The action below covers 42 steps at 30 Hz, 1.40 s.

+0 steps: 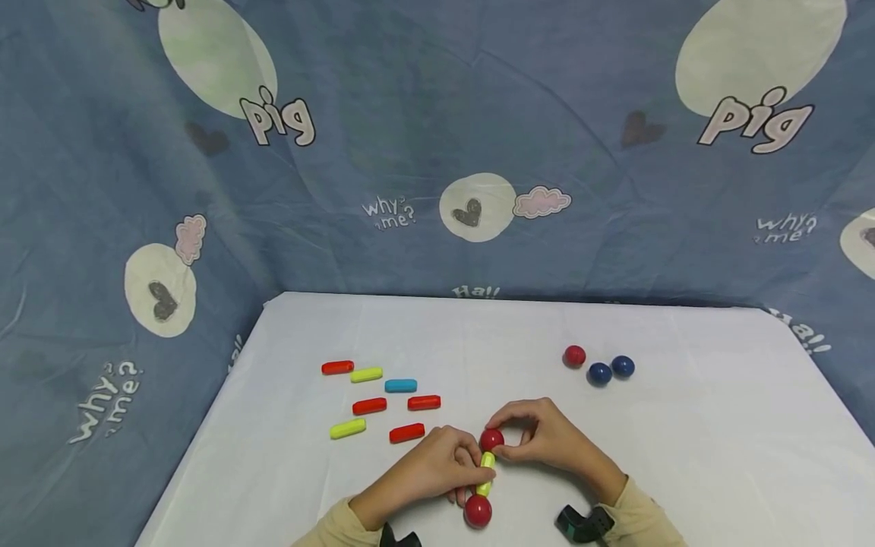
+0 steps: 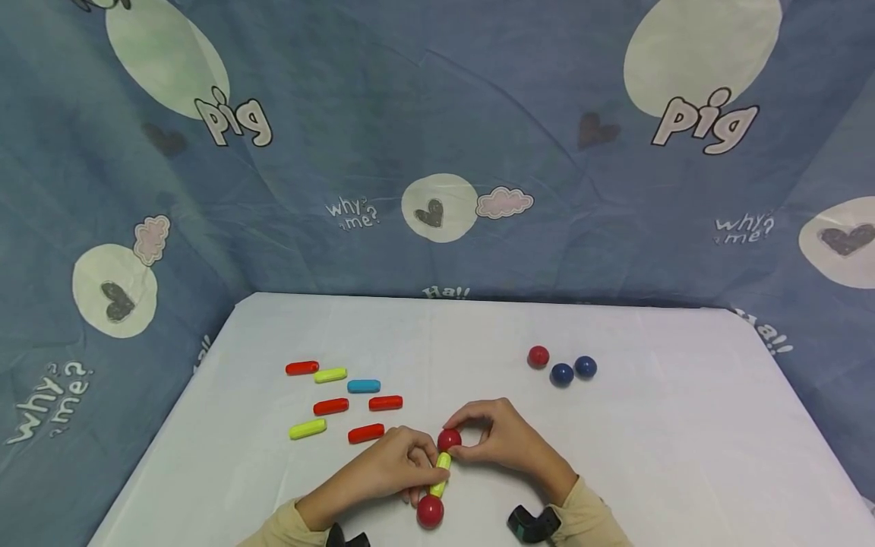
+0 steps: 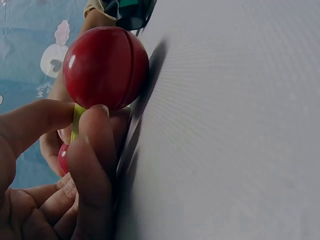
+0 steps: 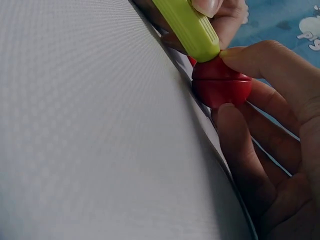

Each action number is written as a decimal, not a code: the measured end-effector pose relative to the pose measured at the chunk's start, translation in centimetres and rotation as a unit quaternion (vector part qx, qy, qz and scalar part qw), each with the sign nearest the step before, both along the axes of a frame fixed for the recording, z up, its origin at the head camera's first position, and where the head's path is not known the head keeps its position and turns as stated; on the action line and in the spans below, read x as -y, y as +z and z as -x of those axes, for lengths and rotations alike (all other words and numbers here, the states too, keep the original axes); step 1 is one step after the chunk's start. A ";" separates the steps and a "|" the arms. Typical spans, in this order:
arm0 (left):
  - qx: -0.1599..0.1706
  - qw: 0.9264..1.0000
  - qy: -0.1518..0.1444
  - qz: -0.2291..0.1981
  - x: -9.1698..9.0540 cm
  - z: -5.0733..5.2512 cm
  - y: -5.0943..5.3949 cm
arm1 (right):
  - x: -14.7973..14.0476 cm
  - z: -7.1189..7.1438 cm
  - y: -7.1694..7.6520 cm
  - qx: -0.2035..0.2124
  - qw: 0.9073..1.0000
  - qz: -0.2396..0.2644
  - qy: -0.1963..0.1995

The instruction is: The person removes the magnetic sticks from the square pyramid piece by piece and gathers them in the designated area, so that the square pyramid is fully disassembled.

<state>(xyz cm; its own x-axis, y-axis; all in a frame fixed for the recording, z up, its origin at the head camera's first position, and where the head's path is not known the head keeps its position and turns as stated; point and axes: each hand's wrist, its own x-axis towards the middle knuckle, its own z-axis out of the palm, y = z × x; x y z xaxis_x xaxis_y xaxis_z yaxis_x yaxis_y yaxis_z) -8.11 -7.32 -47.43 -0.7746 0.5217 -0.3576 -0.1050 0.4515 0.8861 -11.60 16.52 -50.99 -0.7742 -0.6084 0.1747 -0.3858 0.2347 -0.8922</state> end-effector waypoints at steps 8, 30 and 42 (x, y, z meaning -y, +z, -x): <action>0.018 1.000 -0.009 -0.006 0.3 0.3 -0.1 | -0.4 0.4 0.7 -0.068 0.996 -0.040 -0.033; 0.055 0.997 -0.018 -0.041 1.1 0.7 -0.5 | -7.8 2.0 4.7 -0.230 0.921 -0.227 -0.219; 0.079 0.993 -0.029 -0.083 1.3 0.8 -0.6 | -8.3 2.0 4.3 -0.226 0.915 -0.228 -0.243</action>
<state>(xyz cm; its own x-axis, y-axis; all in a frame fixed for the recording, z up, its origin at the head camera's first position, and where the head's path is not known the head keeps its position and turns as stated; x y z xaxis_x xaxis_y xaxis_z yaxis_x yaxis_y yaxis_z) -8.90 -8.60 -47.99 -0.6826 0.6258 -0.3775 -0.2259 0.3107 0.9233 -13.65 24.80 -46.73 -0.8844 -0.3003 0.3574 -0.4420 0.7850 -0.4340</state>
